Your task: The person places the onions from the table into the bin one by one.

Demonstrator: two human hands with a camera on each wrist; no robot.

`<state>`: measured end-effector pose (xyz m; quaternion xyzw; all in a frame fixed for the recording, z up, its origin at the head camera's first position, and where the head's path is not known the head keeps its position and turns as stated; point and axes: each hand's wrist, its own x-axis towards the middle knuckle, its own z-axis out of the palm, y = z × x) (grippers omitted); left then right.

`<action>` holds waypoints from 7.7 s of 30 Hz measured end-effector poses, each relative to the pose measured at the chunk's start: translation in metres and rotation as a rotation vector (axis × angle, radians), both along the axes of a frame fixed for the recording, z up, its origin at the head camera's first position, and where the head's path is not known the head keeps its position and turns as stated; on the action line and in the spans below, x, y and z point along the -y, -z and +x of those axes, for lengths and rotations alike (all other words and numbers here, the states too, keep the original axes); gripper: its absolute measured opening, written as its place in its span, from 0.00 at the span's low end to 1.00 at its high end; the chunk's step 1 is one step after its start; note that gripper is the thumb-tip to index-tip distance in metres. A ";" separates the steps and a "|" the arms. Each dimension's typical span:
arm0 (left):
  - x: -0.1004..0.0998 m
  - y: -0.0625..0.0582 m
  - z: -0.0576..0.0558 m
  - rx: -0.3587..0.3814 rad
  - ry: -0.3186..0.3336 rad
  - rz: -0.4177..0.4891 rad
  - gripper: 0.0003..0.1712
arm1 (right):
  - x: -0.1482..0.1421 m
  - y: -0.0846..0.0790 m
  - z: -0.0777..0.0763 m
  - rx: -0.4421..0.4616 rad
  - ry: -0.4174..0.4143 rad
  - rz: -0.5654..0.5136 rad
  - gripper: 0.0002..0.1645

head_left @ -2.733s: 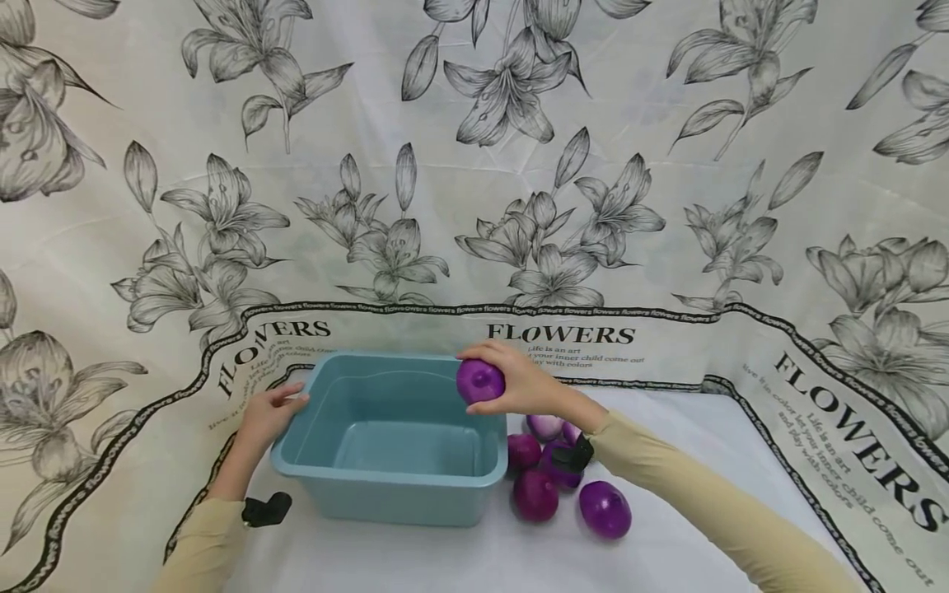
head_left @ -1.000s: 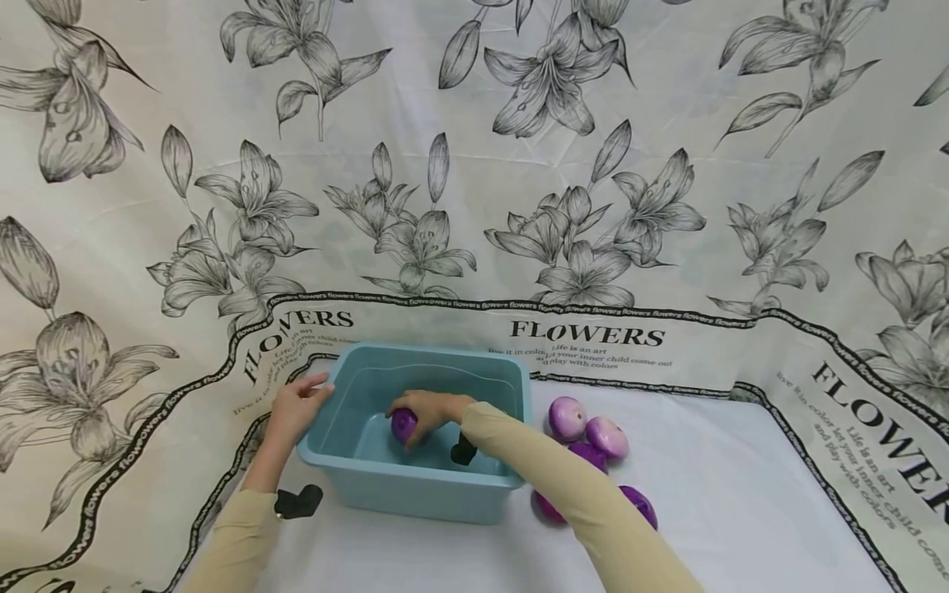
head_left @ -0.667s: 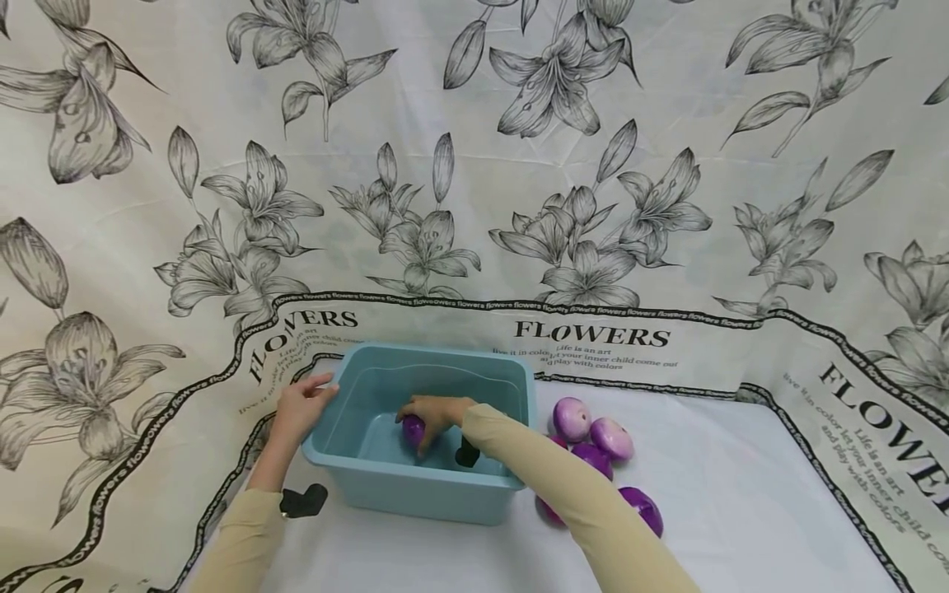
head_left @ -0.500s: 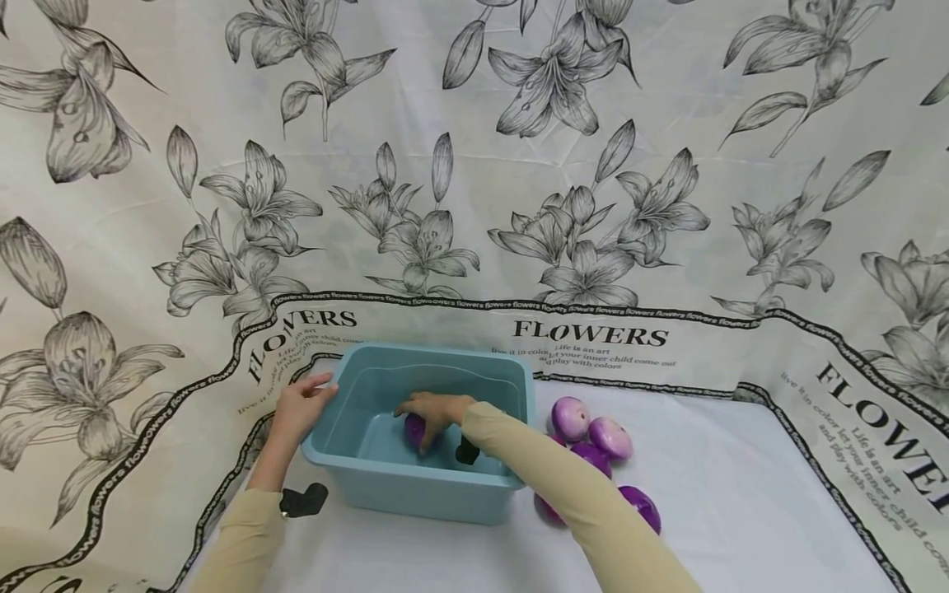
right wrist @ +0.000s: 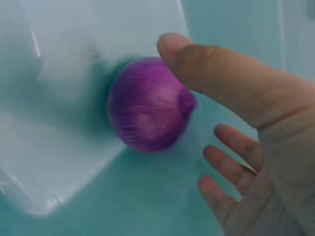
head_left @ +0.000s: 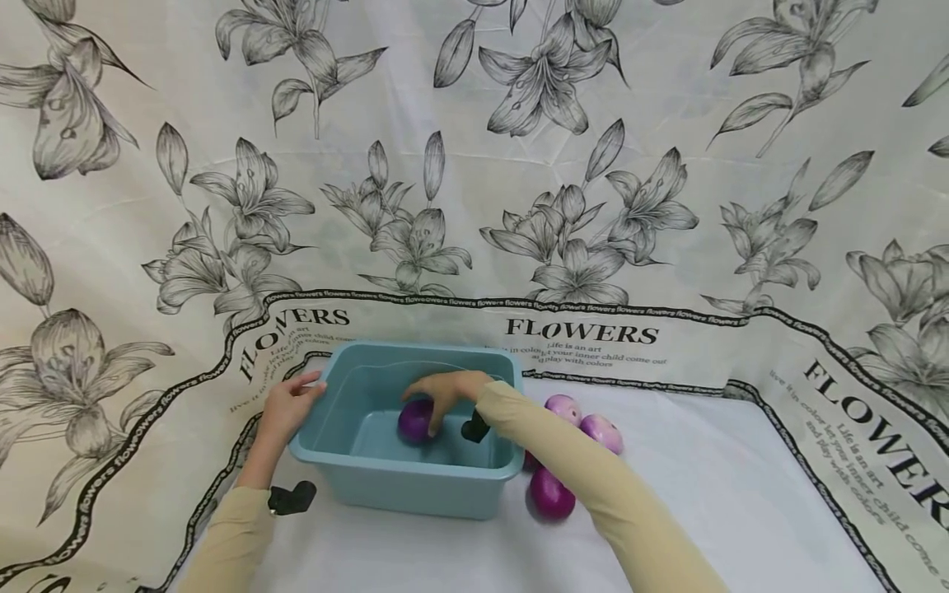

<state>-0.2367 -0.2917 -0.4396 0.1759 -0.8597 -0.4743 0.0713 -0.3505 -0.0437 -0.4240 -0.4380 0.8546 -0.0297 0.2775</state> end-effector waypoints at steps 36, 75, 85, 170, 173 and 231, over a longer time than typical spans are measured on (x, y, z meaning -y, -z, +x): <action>-0.002 -0.001 0.004 -0.009 0.053 -0.017 0.29 | -0.116 -0.075 0.072 -0.320 0.030 -0.452 0.36; -0.002 0.001 0.004 0.000 0.064 -0.023 0.31 | -0.299 0.067 0.093 -0.464 0.661 -0.797 0.35; -0.002 0.000 0.004 -0.003 0.062 -0.008 0.31 | -0.318 0.090 0.117 -0.377 0.734 -0.755 0.34; 0.001 0.003 0.002 0.006 0.029 0.065 0.30 | -0.151 -0.047 0.083 -0.248 0.240 -0.862 0.50; 0.001 0.002 0.001 0.008 0.037 0.079 0.30 | -0.134 -0.052 0.075 -0.265 0.193 -0.827 0.51; -0.016 0.008 -0.004 -0.045 0.021 0.100 0.25 | 0.043 0.034 0.002 -0.221 -0.008 -0.233 0.48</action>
